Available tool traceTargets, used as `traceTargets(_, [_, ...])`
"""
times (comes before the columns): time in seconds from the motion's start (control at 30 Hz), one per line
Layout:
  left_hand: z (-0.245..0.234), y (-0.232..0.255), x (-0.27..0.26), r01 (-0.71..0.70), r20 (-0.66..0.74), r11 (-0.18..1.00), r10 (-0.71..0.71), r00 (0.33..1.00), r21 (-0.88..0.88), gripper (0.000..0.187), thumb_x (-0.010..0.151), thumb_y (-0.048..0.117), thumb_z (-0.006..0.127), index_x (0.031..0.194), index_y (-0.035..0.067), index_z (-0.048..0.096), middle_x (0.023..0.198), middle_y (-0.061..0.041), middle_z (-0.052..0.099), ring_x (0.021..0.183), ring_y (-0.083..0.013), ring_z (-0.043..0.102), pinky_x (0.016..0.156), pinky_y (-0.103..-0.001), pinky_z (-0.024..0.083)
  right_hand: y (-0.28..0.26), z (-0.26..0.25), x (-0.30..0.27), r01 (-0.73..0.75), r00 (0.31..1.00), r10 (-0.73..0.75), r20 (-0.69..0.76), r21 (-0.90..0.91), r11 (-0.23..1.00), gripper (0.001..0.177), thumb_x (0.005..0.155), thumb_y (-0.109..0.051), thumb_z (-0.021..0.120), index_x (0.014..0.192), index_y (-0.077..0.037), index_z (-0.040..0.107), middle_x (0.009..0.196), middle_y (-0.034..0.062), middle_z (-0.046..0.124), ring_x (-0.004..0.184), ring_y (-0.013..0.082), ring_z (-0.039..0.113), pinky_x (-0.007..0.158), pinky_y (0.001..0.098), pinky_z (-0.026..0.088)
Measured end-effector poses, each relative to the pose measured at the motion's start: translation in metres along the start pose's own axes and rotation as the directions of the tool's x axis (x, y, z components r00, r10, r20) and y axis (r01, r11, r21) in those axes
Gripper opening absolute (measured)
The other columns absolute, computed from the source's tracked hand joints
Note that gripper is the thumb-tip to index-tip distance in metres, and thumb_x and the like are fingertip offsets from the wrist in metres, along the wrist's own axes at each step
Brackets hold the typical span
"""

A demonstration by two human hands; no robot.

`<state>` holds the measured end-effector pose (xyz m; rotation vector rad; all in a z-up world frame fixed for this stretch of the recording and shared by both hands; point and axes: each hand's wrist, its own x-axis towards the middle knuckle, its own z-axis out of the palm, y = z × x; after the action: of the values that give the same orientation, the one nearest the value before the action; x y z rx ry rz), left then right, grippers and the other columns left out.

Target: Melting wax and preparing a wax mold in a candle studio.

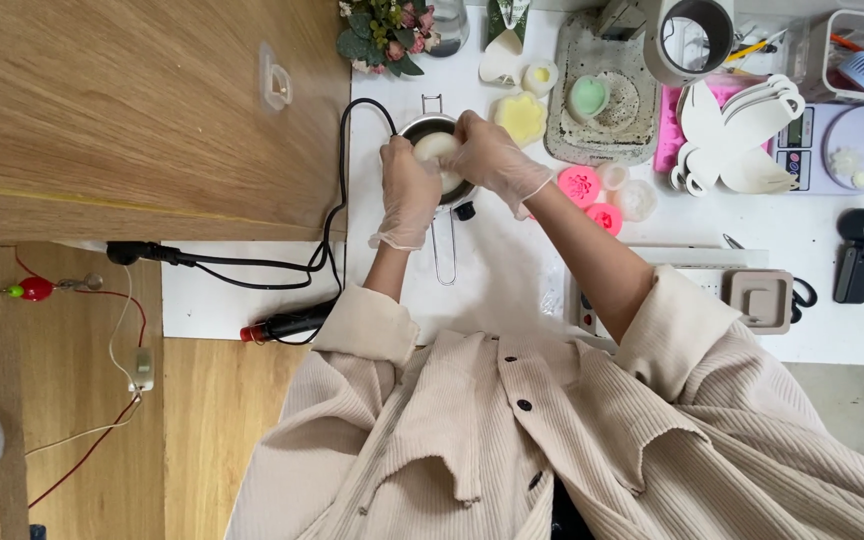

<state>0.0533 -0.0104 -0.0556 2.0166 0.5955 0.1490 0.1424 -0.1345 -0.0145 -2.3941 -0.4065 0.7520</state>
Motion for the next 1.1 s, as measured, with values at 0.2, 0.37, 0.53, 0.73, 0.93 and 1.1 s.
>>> traceTargets(0.2, [-0.009, 0.016, 0.007, 0.039, 0.003, 0.998, -0.039, 0.999, 0.049, 0.035, 0.084, 0.006, 0.072, 0.113, -0.005, 0.055, 0.121, -0.024, 0.056, 0.109, -0.0403, 0.061, 0.094, -0.043, 0.052, -0.004, 0.007, -0.001, -0.034, 0.998, 0.035, -0.06, 0.015, 0.999, 0.056, 0.083, -0.035, 0.082, 0.121, 0.0, 0.059, 0.108, 0.0226, 0.072, 0.099, 0.0311, 0.071, 0.087, 0.0396, 0.055])
traceTargets(0.37, [-0.009, 0.008, 0.015, 0.004, 0.018, 0.998, -0.005, 1.0, 0.056, 0.036, 0.082, 0.005, 0.075, 0.111, -0.005, 0.056, 0.12, -0.025, 0.058, 0.109, -0.0405, 0.062, 0.093, -0.043, 0.052, 0.019, 0.011, 0.006, -0.069, 0.995, 0.053, 0.08, 0.222, 0.973, 0.064, 0.085, -0.033, 0.08, 0.131, 0.004, 0.055, 0.109, 0.0161, 0.072, 0.099, 0.0217, 0.07, 0.086, 0.0335, 0.056])
traceTargets(0.53, [-0.011, 0.009, 0.018, -0.027, 0.017, 0.999, 0.027, 1.0, 0.031, 0.036, 0.08, 0.006, 0.077, 0.107, -0.005, 0.056, 0.117, -0.024, 0.06, 0.108, -0.0392, 0.063, 0.093, -0.043, 0.052, 0.011, -0.003, -0.004, -0.082, 0.987, 0.027, 0.161, 0.343, 0.936, 0.068, 0.085, -0.025, 0.077, 0.139, 0.006, 0.048, 0.108, 0.0131, 0.073, 0.096, 0.017, 0.069, 0.085, 0.0297, 0.056])
traceTargets(0.73, [-0.008, 0.0, 0.021, -0.095, -0.019, 0.995, 0.095, 0.995, 0.019, 0.036, 0.079, 0.006, 0.078, 0.105, -0.004, 0.055, 0.113, -0.023, 0.061, 0.106, -0.0398, 0.062, 0.091, -0.043, 0.051, 0.0, -0.018, -0.017, -0.03, 0.978, -0.055, 0.203, 0.394, 0.918, 0.07, 0.08, -0.021, 0.083, 0.137, 0.005, 0.052, 0.115, 0.0122, 0.073, 0.102, 0.0162, 0.069, 0.091, 0.0278, 0.055])
traceTargets(0.93, [-0.015, 0.013, 0.023, -0.095, -0.001, 0.995, 0.095, 0.995, -0.027, 0.035, 0.08, 0.007, 0.078, 0.102, -0.004, 0.053, 0.109, -0.022, 0.062, 0.102, -0.0383, 0.063, 0.091, -0.043, 0.051, -0.007, -0.02, -0.021, 0.074, 0.976, -0.132, 0.172, 0.308, 0.949, 0.085, 0.065, -0.011, 0.09, 0.137, 0.004, 0.048, 0.119, 0.0147, 0.072, 0.109, 0.0207, 0.069, 0.096, 0.0304, 0.055])
traceTargets(1.1, [-0.021, 0.022, 0.018, -0.078, 0.017, 0.995, 0.079, 0.997, -0.056, 0.032, 0.081, 0.008, 0.077, 0.1, -0.003, 0.052, 0.106, -0.02, 0.061, 0.099, -0.0367, 0.063, 0.089, -0.043, 0.051, -0.01, -0.015, -0.025, 0.154, 0.985, -0.162, 0.057, 0.119, 0.981, 0.076, 0.069, -0.014, 0.091, 0.133, 0.001, 0.054, 0.119, 0.0166, 0.071, 0.109, 0.0237, 0.069, 0.094, 0.0337, 0.055])
